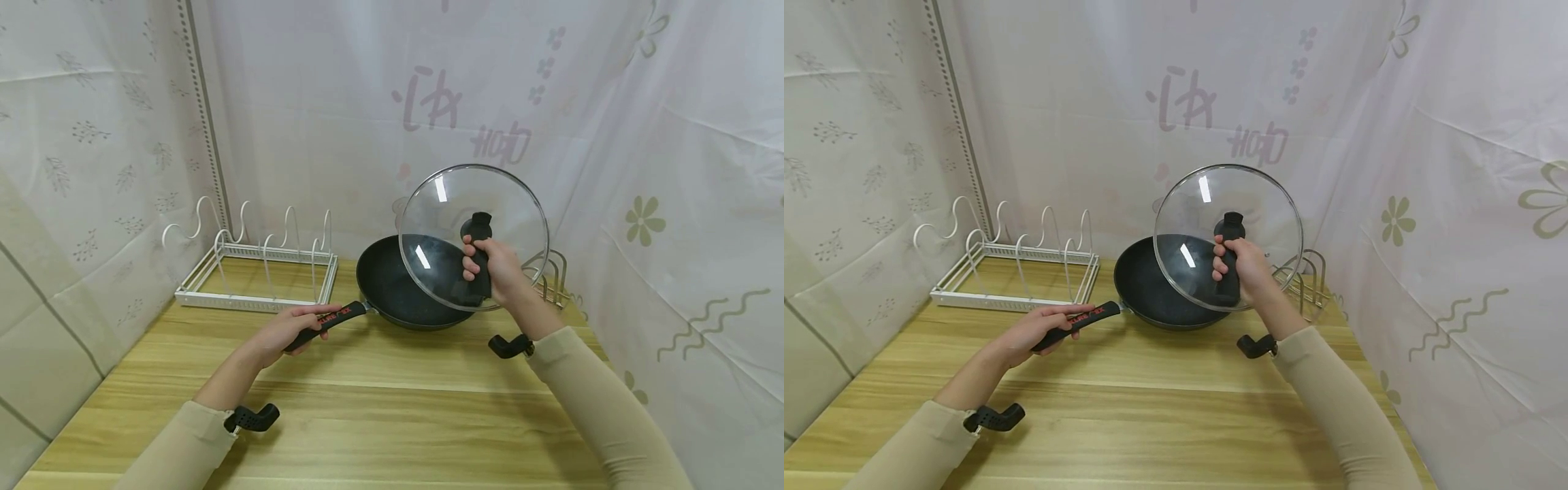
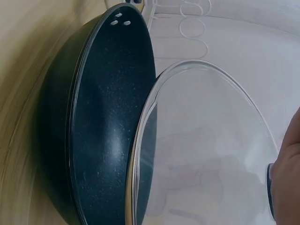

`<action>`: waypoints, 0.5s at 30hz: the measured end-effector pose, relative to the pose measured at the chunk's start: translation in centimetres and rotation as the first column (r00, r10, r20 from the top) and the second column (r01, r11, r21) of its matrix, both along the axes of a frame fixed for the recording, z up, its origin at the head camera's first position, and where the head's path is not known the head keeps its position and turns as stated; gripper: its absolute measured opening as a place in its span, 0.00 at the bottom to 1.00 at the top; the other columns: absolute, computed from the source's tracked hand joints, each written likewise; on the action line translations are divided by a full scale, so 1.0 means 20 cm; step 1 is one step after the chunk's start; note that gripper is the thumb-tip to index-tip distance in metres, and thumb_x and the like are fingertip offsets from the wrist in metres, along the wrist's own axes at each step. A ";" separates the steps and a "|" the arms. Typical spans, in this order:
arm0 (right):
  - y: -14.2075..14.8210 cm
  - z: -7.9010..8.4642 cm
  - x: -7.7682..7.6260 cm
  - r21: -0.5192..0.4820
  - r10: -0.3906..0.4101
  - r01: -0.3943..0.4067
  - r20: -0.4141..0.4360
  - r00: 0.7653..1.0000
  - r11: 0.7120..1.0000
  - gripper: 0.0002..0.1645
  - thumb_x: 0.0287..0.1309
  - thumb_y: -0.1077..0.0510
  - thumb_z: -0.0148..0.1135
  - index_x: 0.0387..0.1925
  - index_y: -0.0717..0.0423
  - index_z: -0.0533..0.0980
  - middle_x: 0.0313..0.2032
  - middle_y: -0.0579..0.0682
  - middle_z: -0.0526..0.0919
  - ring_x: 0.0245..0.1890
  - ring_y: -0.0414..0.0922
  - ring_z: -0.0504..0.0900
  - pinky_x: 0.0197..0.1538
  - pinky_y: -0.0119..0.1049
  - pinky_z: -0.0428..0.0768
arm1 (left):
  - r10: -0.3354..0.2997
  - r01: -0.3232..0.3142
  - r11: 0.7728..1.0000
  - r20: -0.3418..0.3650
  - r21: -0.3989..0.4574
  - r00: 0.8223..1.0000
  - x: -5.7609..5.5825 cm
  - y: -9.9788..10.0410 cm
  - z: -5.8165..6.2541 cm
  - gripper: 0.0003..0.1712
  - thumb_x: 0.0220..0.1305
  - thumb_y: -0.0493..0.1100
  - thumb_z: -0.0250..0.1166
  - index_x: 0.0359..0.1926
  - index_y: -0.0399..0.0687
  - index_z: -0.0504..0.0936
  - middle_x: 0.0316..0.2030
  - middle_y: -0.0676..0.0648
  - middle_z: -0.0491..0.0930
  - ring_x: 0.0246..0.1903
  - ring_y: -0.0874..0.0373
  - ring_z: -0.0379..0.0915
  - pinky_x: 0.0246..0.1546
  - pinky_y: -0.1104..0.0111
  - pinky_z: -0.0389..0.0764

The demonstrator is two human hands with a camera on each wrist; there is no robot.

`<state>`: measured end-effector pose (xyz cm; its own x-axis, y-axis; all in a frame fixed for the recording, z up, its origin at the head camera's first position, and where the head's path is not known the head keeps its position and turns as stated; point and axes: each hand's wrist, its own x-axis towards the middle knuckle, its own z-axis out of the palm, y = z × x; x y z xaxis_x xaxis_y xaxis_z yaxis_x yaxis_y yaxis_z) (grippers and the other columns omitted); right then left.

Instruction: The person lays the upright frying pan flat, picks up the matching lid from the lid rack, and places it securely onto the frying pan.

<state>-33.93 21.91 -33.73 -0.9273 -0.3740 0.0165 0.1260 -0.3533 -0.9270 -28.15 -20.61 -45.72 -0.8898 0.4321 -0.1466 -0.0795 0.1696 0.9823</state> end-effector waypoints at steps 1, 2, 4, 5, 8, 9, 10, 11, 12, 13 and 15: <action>0.00 0.00 0.00 -0.005 -0.001 0.001 0.006 1.000 1.000 0.14 0.90 0.54 0.30 0.56 0.53 0.64 0.33 0.43 0.68 0.19 0.38 0.66 0.25 0.31 0.73 | -0.001 0.001 1.000 0.000 0.000 1.000 0.00 0.00 0.00 0.34 0.74 0.38 0.56 0.80 0.48 0.75 0.39 0.46 0.89 0.20 0.62 0.60 0.19 0.73 0.63; -0.01 -0.01 -0.01 -0.018 0.002 -0.001 0.017 1.000 1.000 0.14 0.90 0.54 0.31 0.56 0.53 0.64 0.33 0.43 0.68 0.18 0.38 0.66 0.25 0.31 0.74 | -0.002 0.002 1.000 -0.001 0.001 1.000 0.00 0.00 0.00 0.34 0.74 0.38 0.56 0.80 0.48 0.75 0.39 0.46 0.89 0.20 0.62 0.60 0.19 0.73 0.63; -0.02 -0.01 -0.02 -0.056 0.014 -0.011 0.045 0.999 0.998 0.13 0.90 0.55 0.32 0.56 0.54 0.64 0.33 0.44 0.69 0.18 0.38 0.66 0.24 0.30 0.74 | -0.004 0.004 1.000 -0.002 0.003 1.000 0.00 0.00 0.00 0.34 0.74 0.38 0.56 0.80 0.48 0.75 0.39 0.46 0.89 0.20 0.62 0.60 0.19 0.73 0.63; -0.03 -0.02 -0.03 -0.079 0.022 -0.017 0.062 0.998 0.997 0.13 0.90 0.55 0.32 0.56 0.54 0.64 0.33 0.44 0.69 0.18 0.38 0.66 0.24 0.30 0.74 | -0.004 0.004 1.000 -0.001 0.004 1.000 0.00 0.00 0.00 0.35 0.74 0.38 0.56 0.80 0.48 0.74 0.39 0.46 0.89 0.19 0.62 0.60 0.19 0.73 0.63; -0.04 -0.03 -0.05 -0.141 0.050 -0.034 0.109 0.993 0.989 0.12 0.90 0.55 0.33 0.56 0.55 0.64 0.34 0.44 0.69 0.18 0.38 0.66 0.23 0.29 0.73 | -0.003 0.003 1.000 -0.001 0.006 1.000 0.00 0.00 0.00 0.35 0.74 0.38 0.56 0.80 0.48 0.74 0.38 0.47 0.88 0.19 0.63 0.60 0.19 0.73 0.63; -0.04 -0.04 -0.06 -0.155 0.056 -0.037 0.122 0.991 0.987 0.12 0.90 0.55 0.33 0.56 0.55 0.64 0.34 0.44 0.69 0.18 0.38 0.66 0.23 0.29 0.73 | -0.001 0.001 1.000 -0.001 0.005 1.000 0.00 0.00 0.00 0.35 0.74 0.38 0.56 0.80 0.47 0.74 0.38 0.47 0.88 0.19 0.63 0.60 0.19 0.73 0.63; -0.05 -0.04 -0.07 -0.167 0.063 -0.040 0.132 0.989 0.985 0.12 0.90 0.55 0.32 0.56 0.55 0.64 0.34 0.45 0.69 0.18 0.38 0.66 0.22 0.29 0.72 | 0.001 -0.001 1.000 0.000 0.004 1.000 0.00 0.00 0.00 0.35 0.73 0.37 0.56 0.80 0.47 0.74 0.38 0.47 0.88 0.19 0.63 0.60 0.19 0.73 0.62; -0.05 -0.05 -0.07 -0.180 0.070 -0.043 0.145 0.987 0.983 0.12 0.90 0.55 0.32 0.56 0.55 0.63 0.34 0.45 0.69 0.18 0.38 0.66 0.22 0.29 0.72 | 0.000 0.000 1.000 -0.001 0.004 1.000 0.00 0.00 0.00 0.35 0.73 0.37 0.56 0.80 0.47 0.74 0.38 0.47 0.88 0.19 0.63 0.60 0.19 0.73 0.62; -0.05 -0.06 -0.08 -0.189 0.076 -0.045 0.156 0.985 0.981 0.13 0.90 0.55 0.32 0.56 0.55 0.63 0.33 0.45 0.69 0.18 0.38 0.66 0.22 0.29 0.72 | 0.002 -0.002 1.000 0.001 0.003 1.000 0.00 0.00 0.00 0.35 0.73 0.37 0.56 0.80 0.47 0.74 0.38 0.47 0.88 0.19 0.63 0.60 0.19 0.73 0.63; -0.06 -0.06 -0.08 -0.193 0.078 -0.046 0.164 0.983 0.980 0.13 0.90 0.54 0.32 0.56 0.55 0.63 0.33 0.45 0.69 0.18 0.38 0.66 0.22 0.28 0.72 | 0.005 -0.005 1.000 0.003 0.001 1.000 0.00 0.00 0.00 0.35 0.73 0.37 0.56 0.80 0.48 0.74 0.38 0.46 0.89 0.19 0.63 0.60 0.19 0.73 0.63; -0.07 -0.06 -0.09 -0.194 0.080 -0.045 0.178 0.981 0.980 0.13 0.90 0.54 0.32 0.56 0.55 0.63 0.33 0.45 0.69 0.18 0.37 0.66 0.21 0.28 0.71 | 0.010 -0.010 1.000 0.007 -0.001 1.000 0.00 0.00 0.00 0.35 0.73 0.38 0.56 0.80 0.48 0.75 0.39 0.46 0.89 0.19 0.63 0.60 0.19 0.73 0.63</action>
